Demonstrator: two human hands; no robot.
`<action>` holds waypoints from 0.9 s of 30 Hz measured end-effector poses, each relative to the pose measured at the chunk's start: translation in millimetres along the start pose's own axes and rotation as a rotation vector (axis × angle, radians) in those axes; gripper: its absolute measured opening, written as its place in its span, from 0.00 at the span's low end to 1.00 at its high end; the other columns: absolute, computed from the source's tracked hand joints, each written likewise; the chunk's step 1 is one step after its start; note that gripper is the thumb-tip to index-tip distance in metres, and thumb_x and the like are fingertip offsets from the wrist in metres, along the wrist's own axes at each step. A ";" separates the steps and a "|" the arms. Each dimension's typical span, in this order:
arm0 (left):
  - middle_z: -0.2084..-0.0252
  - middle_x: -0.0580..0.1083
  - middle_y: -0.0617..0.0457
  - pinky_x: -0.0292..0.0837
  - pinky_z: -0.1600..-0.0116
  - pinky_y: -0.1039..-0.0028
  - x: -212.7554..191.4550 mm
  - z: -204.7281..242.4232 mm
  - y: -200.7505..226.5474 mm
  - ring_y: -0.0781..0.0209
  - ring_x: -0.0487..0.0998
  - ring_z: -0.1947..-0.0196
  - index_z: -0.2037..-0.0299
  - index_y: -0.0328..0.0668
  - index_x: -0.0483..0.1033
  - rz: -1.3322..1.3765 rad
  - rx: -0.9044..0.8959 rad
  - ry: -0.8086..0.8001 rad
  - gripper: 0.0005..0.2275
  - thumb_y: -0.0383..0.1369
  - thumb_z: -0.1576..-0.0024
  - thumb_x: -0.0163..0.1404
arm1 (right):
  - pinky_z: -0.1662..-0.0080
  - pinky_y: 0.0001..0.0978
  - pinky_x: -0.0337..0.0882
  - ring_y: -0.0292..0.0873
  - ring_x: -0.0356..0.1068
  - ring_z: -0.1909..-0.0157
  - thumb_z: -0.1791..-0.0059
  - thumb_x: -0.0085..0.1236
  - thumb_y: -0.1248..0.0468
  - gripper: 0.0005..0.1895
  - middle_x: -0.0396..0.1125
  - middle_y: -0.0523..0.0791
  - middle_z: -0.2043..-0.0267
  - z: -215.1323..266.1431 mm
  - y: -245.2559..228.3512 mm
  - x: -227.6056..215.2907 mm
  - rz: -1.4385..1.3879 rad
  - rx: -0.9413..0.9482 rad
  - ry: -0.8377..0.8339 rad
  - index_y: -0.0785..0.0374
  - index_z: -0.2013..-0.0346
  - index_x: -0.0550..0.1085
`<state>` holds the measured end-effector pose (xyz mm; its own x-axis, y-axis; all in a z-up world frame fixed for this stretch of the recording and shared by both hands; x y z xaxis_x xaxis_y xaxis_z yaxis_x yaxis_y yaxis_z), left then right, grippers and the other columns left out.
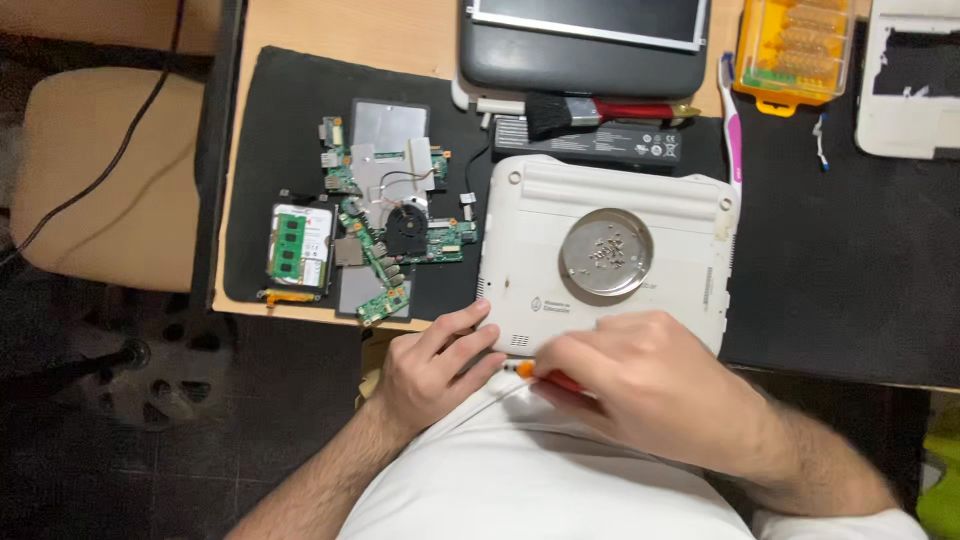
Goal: The person uses a screwdriver to tighten screws into the back casing of a white laptop. They then flip the casing over and pick up a black laptop, opening it to reveal the internal components and motherboard.
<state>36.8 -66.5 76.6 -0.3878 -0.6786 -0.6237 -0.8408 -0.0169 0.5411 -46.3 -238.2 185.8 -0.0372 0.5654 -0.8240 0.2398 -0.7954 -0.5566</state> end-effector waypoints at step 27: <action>0.15 0.71 0.31 0.69 0.13 0.38 89.9 -121.1 12.3 0.29 0.74 0.16 0.12 0.28 0.54 0.196 -0.251 -0.227 0.45 0.38 0.31 0.72 | 0.48 0.36 0.87 0.49 0.82 0.50 0.36 0.68 0.63 0.15 0.78 0.60 0.54 124.4 164.1 14.5 -0.703 0.332 0.954 0.70 0.48 0.71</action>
<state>37.3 -216.7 95.4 -0.6294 -0.5079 -0.5882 -0.6343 -0.1014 0.7664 -128.2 -387.7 69.3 0.6990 0.7151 -0.0043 0.1902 -0.1917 -0.9628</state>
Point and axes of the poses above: each hand's wrist, its own z-axis away from the middle knuckle, its own x-axis out of the palm, y = z × x, the point moved 9 cm from there along -z, towards the middle knuckle
